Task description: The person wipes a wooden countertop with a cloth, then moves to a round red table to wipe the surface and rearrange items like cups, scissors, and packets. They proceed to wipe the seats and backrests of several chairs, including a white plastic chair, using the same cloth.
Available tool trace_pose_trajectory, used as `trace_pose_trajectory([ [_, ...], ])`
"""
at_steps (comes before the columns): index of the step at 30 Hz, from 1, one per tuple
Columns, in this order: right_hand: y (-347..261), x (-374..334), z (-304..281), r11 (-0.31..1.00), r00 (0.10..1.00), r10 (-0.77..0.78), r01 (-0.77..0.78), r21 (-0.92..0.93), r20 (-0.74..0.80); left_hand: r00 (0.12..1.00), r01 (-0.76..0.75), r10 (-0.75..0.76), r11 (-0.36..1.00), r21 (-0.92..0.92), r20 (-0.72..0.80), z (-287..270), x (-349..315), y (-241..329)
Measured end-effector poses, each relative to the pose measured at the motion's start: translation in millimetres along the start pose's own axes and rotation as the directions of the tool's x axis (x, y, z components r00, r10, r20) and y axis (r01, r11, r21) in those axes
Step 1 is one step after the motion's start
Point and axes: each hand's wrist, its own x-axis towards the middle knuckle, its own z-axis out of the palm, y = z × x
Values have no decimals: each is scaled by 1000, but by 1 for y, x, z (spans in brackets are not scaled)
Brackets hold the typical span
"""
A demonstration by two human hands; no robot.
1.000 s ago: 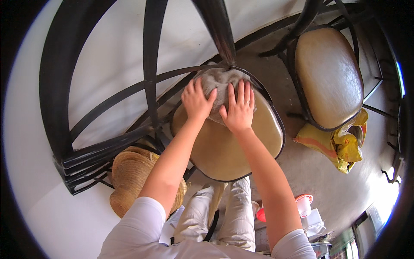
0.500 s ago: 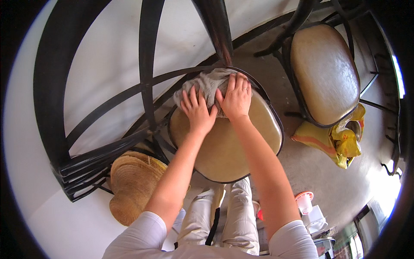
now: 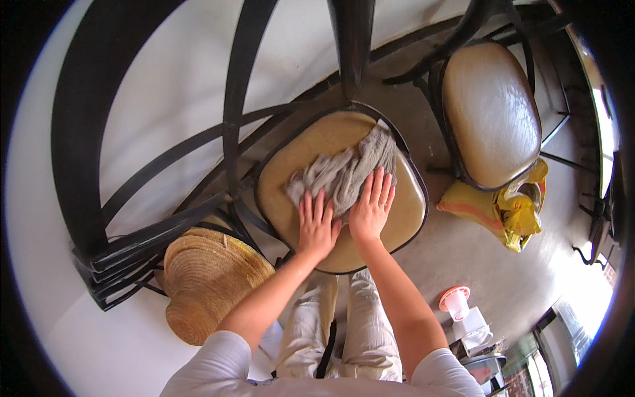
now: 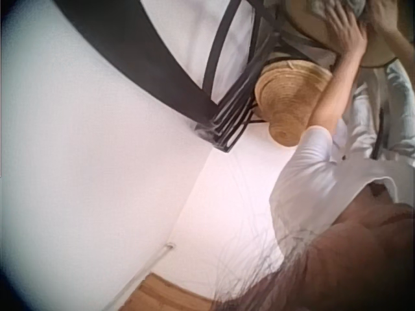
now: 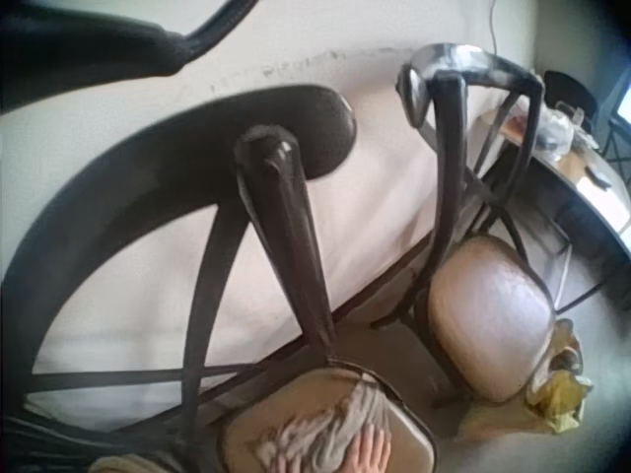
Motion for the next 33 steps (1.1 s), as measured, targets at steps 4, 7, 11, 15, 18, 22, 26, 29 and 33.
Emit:
trace_pose_trajectory([
  [4, -10, 51, -17, 975, 981, -184, 175, 136, 56, 971, 227, -226, 974, -4, -83, -12, 15, 9],
  [7, -48, 96, -10, 923, 934, -354, 343, 176, 37, 885, 443, -434, 897, 18, -169, -23, 54, -5],
  [11, -90, 85, 16, 748, 749, -658, 637, 183, 80, 826, 554, -559, 780, 290, -74, -3, 34, -11],
  [15, -82, 23, 23, 566, 611, -791, 717, 407, 24, 762, 644, -640, 727, 238, -104, 23, -25, 13],
  [18, -49, -9, 9, 584, 666, -744, 603, 544, 60, 834, 549, -532, 772, 320, -146, 48, -58, 47],
  [22, 19, -68, -11, 750, 854, -520, 453, 483, 5, 775, 586, -580, 808, -57, -250, 56, -78, 81],
  [26, 48, -105, -14, 864, 921, -388, 372, 340, -25, 849, 513, -520, 853, -91, -88, 41, -92, 75],
  [29, 25, -99, -8, 900, 947, -322, 308, 308, -7, 922, 373, -381, 921, -112, -63, 32, -88, 46],
  [33, -28, -49, 7, 919, 952, -305, 292, 266, 10, 897, 422, -428, 903, -77, -109, -2, -21, -5],
])
